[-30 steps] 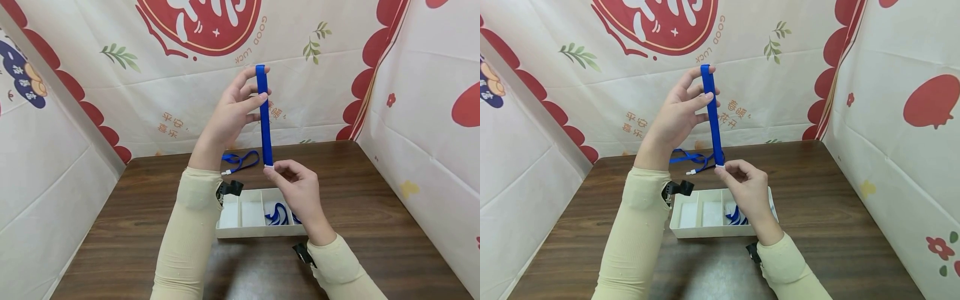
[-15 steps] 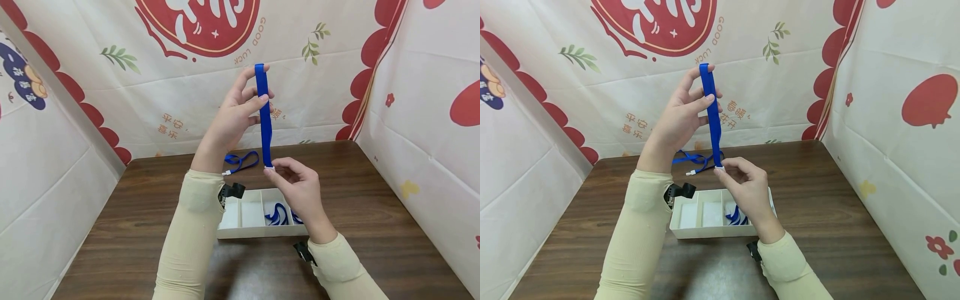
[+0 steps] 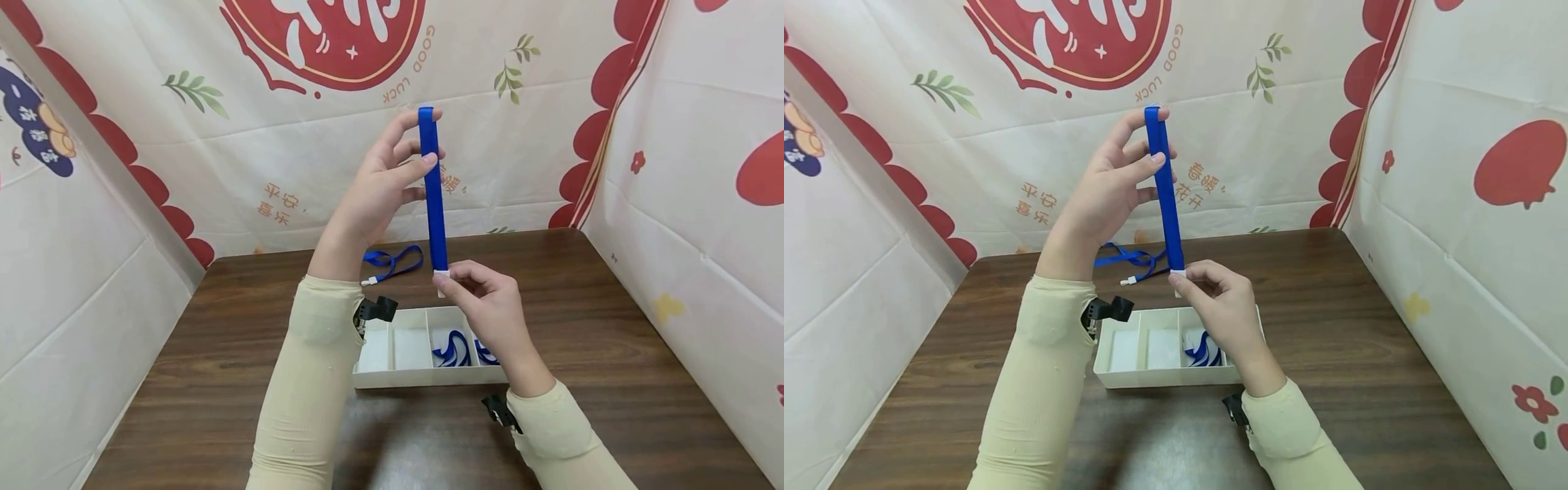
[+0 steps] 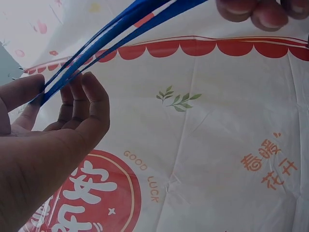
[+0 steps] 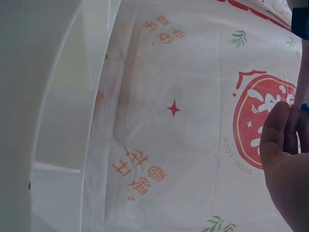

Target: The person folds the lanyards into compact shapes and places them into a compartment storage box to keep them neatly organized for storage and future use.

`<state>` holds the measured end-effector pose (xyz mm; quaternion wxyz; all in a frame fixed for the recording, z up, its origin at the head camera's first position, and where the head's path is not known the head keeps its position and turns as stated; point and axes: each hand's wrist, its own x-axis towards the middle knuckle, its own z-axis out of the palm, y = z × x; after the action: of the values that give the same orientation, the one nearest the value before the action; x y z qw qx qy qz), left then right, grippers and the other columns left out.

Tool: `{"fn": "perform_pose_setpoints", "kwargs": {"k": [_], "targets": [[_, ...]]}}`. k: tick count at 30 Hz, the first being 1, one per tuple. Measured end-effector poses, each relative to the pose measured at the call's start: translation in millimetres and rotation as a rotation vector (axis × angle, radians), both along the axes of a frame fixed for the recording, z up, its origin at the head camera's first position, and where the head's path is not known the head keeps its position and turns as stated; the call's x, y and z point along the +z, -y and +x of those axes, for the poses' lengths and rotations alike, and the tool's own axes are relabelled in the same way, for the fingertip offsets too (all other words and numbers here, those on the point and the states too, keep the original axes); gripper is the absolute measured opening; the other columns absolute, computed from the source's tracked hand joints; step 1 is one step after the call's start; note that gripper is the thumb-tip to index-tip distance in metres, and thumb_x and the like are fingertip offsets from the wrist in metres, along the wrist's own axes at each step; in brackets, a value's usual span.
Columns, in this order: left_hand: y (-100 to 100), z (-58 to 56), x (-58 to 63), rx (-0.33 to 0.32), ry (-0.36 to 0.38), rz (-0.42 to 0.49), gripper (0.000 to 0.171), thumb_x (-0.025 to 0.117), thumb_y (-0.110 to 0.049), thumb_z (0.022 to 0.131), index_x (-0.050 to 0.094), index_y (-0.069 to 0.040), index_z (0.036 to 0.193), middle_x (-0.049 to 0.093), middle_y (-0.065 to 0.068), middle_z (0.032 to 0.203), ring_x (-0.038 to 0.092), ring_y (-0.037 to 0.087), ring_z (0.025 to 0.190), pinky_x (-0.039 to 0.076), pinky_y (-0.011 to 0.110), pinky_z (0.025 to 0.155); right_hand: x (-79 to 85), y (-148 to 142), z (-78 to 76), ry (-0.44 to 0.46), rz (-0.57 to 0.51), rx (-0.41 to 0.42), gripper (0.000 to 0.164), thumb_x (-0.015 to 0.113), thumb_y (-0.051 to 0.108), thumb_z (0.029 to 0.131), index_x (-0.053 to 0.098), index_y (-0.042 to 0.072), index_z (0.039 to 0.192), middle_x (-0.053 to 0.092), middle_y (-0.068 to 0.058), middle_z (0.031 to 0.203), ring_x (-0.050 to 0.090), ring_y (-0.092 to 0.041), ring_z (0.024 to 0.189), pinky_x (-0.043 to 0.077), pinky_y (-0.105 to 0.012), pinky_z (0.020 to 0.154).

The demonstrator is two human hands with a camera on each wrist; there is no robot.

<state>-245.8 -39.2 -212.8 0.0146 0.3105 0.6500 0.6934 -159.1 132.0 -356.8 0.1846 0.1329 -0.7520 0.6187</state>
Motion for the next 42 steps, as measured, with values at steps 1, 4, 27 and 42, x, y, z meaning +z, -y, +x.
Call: {"fn": "perform_pose_setpoints", "kwargs": {"k": [1,4,27,42], "targets": [[0.3,-0.2,0.0,0.001,0.002,-0.005,0.051,0.059,-0.015,0.108,0.048,-0.027,0.156,0.067,0.014,0.125,0.068,0.028,0.12,0.057,0.049,0.099,-0.5,-0.4,-0.2,0.0,-0.003,-0.001,0.01,0.077,0.013,0.099,0.08,0.005,0.105,0.074,0.014,0.088,0.064,-0.015,0.082,0.057,-0.022,0.075],[1.0,-0.8,-0.6,0.0,0.01,-0.014,0.052,0.06,-0.014,0.108,0.047,-0.027,0.157,0.067,0.015,0.126,0.066,0.026,0.125,0.057,0.049,0.1,-1.8,-1.4,-0.3,-0.008,0.002,-0.003,0.009,0.077,0.012,0.098,0.08,0.005,0.104,0.074,0.013,0.088,0.063,-0.015,0.08,0.056,-0.022,0.073],[1.6,-2.1,0.1,-0.059,0.015,-0.007,0.051,0.057,-0.009,0.108,0.047,-0.024,0.156,0.064,0.011,0.109,0.068,0.028,0.1,0.057,0.041,0.088,7.5,-7.6,-2.4,-0.067,0.126,0.151,0.007,0.075,0.008,0.099,0.082,0.008,0.1,0.074,-0.004,0.096,0.058,-0.019,0.074,0.05,-0.027,0.063],[6.4,-3.8,5.4,-0.032,0.004,0.048,0.059,0.059,-0.009,0.107,0.041,-0.028,0.161,0.061,0.014,0.115,0.062,0.031,0.11,0.06,0.045,0.092,4.8,-1.2,-1.3,-0.315,-0.031,-0.035,0.029,0.081,-0.009,0.087,0.083,0.003,0.114,0.082,-0.007,0.091,0.069,-0.007,0.07,0.057,-0.019,0.064]]}}
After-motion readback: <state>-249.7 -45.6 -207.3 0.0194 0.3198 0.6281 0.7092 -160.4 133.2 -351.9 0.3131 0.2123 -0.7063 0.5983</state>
